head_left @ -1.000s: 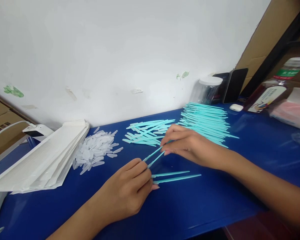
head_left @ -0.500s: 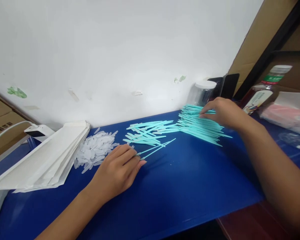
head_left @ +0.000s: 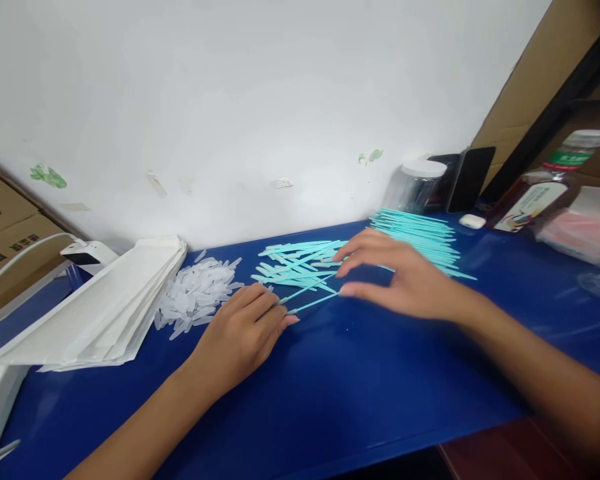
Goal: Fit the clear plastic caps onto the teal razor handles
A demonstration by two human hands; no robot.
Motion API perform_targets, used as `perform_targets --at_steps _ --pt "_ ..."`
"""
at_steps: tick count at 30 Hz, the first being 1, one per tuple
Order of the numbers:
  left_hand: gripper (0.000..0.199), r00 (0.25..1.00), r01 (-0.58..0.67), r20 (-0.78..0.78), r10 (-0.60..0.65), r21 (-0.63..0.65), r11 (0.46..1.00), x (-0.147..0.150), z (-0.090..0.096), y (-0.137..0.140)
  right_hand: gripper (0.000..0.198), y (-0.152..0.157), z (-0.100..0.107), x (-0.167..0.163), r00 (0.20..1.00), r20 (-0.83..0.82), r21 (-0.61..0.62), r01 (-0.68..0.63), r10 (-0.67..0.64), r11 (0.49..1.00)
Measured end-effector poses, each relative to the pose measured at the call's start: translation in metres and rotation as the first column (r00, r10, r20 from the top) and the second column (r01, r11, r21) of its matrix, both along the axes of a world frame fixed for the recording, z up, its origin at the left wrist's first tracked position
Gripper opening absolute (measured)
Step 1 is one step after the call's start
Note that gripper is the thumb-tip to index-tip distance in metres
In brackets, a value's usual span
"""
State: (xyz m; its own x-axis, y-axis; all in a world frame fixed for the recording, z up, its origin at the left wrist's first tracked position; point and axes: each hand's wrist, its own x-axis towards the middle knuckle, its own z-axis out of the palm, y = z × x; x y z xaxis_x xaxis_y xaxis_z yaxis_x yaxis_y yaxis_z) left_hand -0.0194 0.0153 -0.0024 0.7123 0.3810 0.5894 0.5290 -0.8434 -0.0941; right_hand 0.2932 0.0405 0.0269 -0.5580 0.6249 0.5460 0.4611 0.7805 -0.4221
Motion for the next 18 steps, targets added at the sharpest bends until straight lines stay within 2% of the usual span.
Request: perform_targets --at_steps 3,7,11,18 --pt "0.003 1.0 0.019 -0.015 -0.019 0.023 1.0 0.001 0.0 0.0 0.017 -0.009 -0.015 -0.021 0.992 0.092 0.059 -0.092 0.086 0.994" --pt "0.005 0.999 0.048 -0.008 -0.048 0.039 0.998 0.004 -0.001 -0.003 0.022 -0.007 -0.027 -0.023 0.975 0.195 0.078 -0.125 0.107 0.989" --pt "0.008 0.999 0.041 -0.019 -0.04 0.037 0.998 0.006 -0.002 -0.004 0.024 -0.008 -0.025 -0.024 0.963 0.241 0.02 -0.128 0.119 0.992" --pt "0.004 0.999 0.034 -0.022 -0.032 0.08 0.996 0.006 0.001 -0.003 0.019 -0.012 -0.016 -0.022 0.962 0.249 -0.005 -0.109 0.107 0.994"
